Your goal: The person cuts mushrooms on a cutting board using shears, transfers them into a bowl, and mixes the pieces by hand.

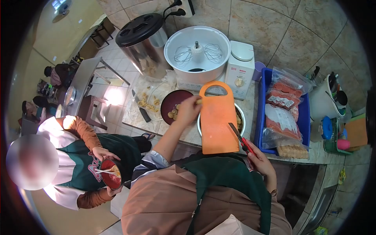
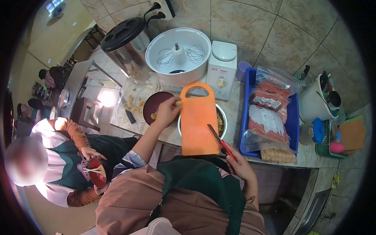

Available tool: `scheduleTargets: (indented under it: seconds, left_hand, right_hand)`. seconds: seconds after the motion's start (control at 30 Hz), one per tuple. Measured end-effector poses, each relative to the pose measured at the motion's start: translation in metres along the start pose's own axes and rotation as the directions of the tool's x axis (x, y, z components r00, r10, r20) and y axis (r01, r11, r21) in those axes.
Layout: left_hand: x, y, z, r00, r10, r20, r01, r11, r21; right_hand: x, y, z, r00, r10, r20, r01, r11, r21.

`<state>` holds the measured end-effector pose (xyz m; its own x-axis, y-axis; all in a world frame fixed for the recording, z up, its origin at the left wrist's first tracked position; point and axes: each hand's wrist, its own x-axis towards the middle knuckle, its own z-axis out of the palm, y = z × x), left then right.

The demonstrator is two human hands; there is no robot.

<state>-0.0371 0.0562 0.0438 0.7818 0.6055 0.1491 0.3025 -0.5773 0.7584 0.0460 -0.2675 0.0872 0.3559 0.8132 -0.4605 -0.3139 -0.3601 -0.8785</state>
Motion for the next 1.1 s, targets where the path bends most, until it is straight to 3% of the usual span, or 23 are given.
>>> scheduleTargets:
  seconds: [0.03, 0.1, 0.13, 0.2, 0.33, 0.43, 0.5, 0.57, 0.67, 0.8, 0.97, 1.1]
  left_hand:
    - [-0.003, 0.012, 0.008, 0.997, -0.012, 0.075, 0.015, 0.999, -0.045]
    - [-0.010, 0.020, 0.032, 0.979, 0.180, 0.096, -0.172, 0.982, -0.082]
    - [-0.013, 0.021, 0.043, 0.978, 0.186, 0.100, -0.177, 0.980, -0.086]
    - [-0.016, 0.020, 0.060, 0.934, 0.340, 0.109, -0.317, 0.930, -0.188]
    - [-0.024, 0.014, 0.062, 0.924, 0.375, 0.069, -0.356, 0.913, -0.200]
    - [-0.028, 0.021, 0.051, 0.911, 0.412, 0.001, -0.410, 0.907, -0.096]
    - [-0.032, 0.031, 0.045, 0.983, 0.051, 0.174, -0.011, 0.975, -0.220]
    - [-0.033, 0.029, 0.051, 0.992, 0.019, 0.127, 0.008, 0.977, -0.212]
    - [-0.034, 0.024, 0.062, 0.998, -0.023, 0.053, 0.035, 0.970, -0.242]
    - [-0.034, 0.032, 0.062, 0.991, -0.126, 0.050, 0.135, 0.947, -0.290]
    - [-0.031, 0.026, 0.069, 0.980, -0.189, 0.065, 0.200, 0.908, -0.368]
    - [-0.031, 0.025, 0.070, 0.969, -0.235, 0.070, 0.242, 0.872, -0.426]
  right_hand:
    - [0.004, 0.001, 0.002, 1.000, -0.005, -0.025, 0.005, 1.000, -0.012]
    - [0.012, 0.003, 0.006, 0.998, -0.012, -0.058, 0.010, 1.000, -0.023]
    - [0.016, 0.004, 0.008, 0.996, -0.028, -0.083, 0.025, 0.999, -0.042]
    - [0.024, 0.004, 0.013, 0.992, -0.048, -0.116, 0.041, 0.997, -0.060]
    - [0.037, 0.007, 0.020, 0.979, -0.083, -0.187, 0.046, 0.979, -0.197]
    - [0.042, 0.003, 0.028, 0.966, -0.149, -0.209, 0.070, 0.936, -0.346]
    - [0.044, 0.006, 0.030, 0.955, -0.211, -0.211, 0.098, 0.889, -0.446]
    - [0.050, 0.016, 0.029, 0.930, -0.321, -0.180, 0.174, 0.815, -0.553]
    - [0.048, 0.006, 0.038, 0.910, -0.379, -0.166, 0.229, 0.795, -0.562]
    - [0.047, 0.003, 0.041, 0.921, -0.360, -0.149, 0.211, 0.782, -0.586]
    - [0.045, 0.004, 0.046, 0.915, -0.381, -0.135, 0.153, 0.636, -0.756]
    - [0.047, 0.002, 0.050, 0.910, -0.389, -0.142, 0.129, 0.594, -0.794]
